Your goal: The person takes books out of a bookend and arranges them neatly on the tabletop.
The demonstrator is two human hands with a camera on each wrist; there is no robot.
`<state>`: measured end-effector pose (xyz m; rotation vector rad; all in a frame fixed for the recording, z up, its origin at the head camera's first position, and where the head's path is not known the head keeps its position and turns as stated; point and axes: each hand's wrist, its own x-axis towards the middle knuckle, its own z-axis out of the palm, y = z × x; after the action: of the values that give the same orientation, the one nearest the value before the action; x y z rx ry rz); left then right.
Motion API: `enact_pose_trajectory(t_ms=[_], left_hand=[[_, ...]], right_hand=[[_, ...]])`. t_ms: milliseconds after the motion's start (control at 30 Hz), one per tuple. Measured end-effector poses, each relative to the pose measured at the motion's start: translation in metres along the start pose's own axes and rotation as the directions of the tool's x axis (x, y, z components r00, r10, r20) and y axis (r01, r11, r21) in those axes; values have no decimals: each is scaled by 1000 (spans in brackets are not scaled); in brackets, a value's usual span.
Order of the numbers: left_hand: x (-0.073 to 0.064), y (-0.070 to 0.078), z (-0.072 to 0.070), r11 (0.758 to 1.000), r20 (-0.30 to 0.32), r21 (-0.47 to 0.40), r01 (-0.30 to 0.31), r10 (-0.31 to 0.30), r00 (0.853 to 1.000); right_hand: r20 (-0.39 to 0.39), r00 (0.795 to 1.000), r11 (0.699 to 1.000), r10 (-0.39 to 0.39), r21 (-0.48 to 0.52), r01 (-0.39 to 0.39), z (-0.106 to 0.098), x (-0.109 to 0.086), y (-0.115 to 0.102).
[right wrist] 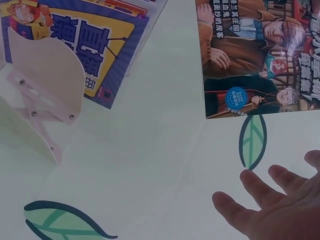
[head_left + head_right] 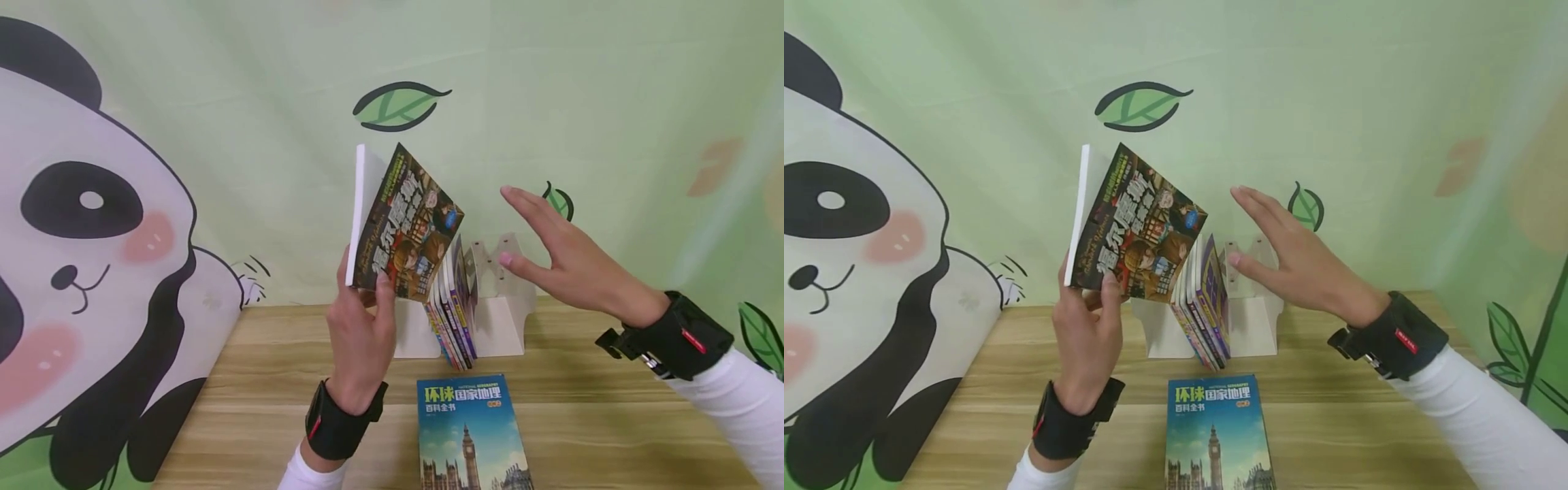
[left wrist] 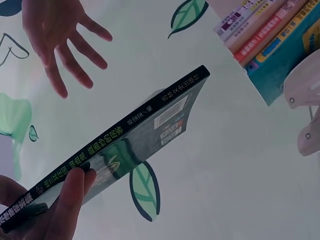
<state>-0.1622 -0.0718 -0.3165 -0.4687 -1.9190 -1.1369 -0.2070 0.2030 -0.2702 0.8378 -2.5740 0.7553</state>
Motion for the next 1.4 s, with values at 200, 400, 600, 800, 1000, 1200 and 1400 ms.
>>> enact_pose_trajectory(t_ms=[200, 400, 600, 800, 1000, 1200, 1400], left_hand=[[-6, 7, 1, 998, 21, -28, -61, 61, 998], [-14, 16, -1, 996, 57, -63, -65, 69, 996], [-22, 28, -5, 990, 118, -135, -44, 61, 991], [-31, 37, -9, 977, 184, -214, 2, 39, 982], [-39, 42, -14, 971, 204, -239, 5, 45, 978], [-45, 45, -18, 969, 201, -247, -6, 57, 978], [-48, 45, -21, 953, 228, -299, 51, 19, 973]], right_hand=[[-9, 1000, 1000, -2, 13, 2, -4, 2, -4], [-1, 1000, 1000, -11, 22, 11, -4, 3, -8], [-4, 1000, 999, -21, 30, 21, -5, 1, -10], [-2, 999, 996, -37, 77, 37, -6, 0, -11], [1, 999, 991, -42, 127, 42, -4, -2, -12], [12, 999, 983, -41, 177, 38, -3, -4, -15], [-2, 995, 975, -98, 201, 96, -4, -7, -17]])
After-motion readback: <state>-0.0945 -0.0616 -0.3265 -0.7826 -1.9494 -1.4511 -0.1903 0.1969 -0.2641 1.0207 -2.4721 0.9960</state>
